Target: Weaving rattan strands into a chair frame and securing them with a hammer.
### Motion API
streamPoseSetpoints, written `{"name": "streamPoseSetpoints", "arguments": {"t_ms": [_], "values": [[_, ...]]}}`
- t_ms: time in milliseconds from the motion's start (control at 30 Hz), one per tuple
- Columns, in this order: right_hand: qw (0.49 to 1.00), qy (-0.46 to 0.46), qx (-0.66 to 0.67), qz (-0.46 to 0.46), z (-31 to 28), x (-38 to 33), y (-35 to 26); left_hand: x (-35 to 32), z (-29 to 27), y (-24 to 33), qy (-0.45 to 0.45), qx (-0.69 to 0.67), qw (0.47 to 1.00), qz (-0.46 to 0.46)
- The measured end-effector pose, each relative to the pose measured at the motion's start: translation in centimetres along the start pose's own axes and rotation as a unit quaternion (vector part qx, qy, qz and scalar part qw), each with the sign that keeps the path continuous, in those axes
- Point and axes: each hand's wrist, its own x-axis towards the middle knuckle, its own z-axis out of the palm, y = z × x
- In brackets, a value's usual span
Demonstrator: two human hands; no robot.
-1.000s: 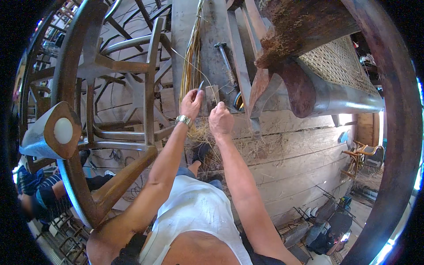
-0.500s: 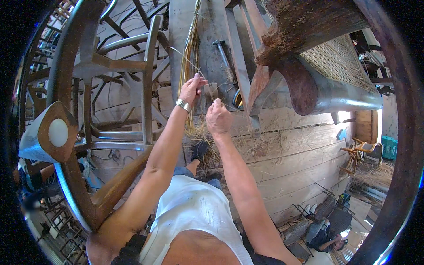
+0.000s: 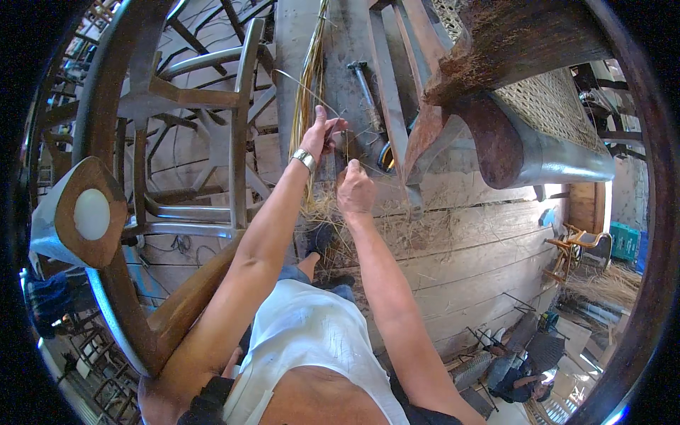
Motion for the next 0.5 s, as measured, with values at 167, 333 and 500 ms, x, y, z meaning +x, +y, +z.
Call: {"name": "streamPoseSetpoints", "arguments": {"t_ms": [167,333,500], "values": [[1.0,0.019,0.011,0.001,-0.5,0.1,-0.4,-0.4,-0.3,-0.4,-0.002,-0.023,0.999,0.038],[0.999,0.03,0.012,-0.008,-0.1,0.1,-0.1,-0.8,0.2,0.7,-0.029,-0.061,0.997,0.034],[1.0,0.021,-0.005,-0.014,0.2,-0.1,-0.2,-0.4,-0.6,-0.2,-0.018,-0.058,0.998,0.031]]}}
